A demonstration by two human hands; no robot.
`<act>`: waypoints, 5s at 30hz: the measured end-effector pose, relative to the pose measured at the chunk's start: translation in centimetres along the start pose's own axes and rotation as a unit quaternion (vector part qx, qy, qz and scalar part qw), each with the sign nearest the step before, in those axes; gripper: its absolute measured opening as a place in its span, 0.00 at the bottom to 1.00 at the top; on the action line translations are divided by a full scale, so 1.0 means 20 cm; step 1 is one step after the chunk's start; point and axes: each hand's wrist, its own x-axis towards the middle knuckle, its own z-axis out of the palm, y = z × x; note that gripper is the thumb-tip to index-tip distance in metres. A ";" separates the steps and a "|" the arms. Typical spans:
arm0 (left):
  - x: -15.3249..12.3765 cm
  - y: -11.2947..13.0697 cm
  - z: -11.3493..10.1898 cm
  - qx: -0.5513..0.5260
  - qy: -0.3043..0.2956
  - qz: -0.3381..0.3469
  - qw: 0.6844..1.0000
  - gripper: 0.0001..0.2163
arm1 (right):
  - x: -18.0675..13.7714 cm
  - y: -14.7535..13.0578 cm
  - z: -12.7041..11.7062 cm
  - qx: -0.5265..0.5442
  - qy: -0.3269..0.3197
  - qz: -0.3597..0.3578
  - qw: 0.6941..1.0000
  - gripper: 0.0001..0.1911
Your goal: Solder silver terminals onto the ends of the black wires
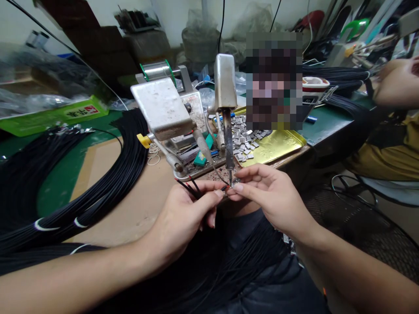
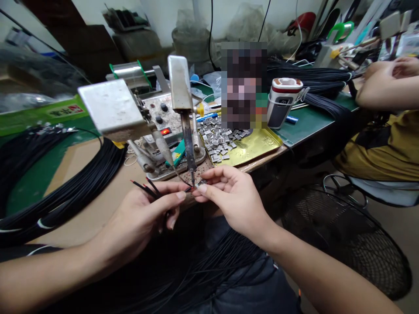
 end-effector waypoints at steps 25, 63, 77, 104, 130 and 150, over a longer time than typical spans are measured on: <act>-0.01 0.02 0.00 0.009 -0.012 0.015 1.000 0.08 | -0.02 0.03 0.03 0.015 0.013 -0.033 0.999 0.12; -0.03 0.04 0.01 -0.012 -0.015 0.007 1.000 0.10 | -0.05 0.01 0.04 -0.042 0.049 -0.041 0.997 0.11; -0.03 0.03 0.00 -0.010 -0.025 0.003 1.000 0.08 | -0.06 0.01 0.04 -0.041 0.047 -0.046 0.997 0.07; -0.06 0.00 0.05 0.056 -0.239 0.000 0.969 0.15 | 0.33 -0.19 -0.22 -0.570 0.067 -0.144 0.806 0.03; -0.13 0.08 0.00 -0.025 -0.443 -0.056 0.894 0.12 | -0.17 -0.02 -0.14 -0.438 -0.239 -0.096 0.861 0.09; -0.09 -0.01 0.03 -0.003 -0.238 -0.010 0.971 0.15 | -0.13 -0.24 -0.05 -0.194 -0.121 0.054 0.972 0.02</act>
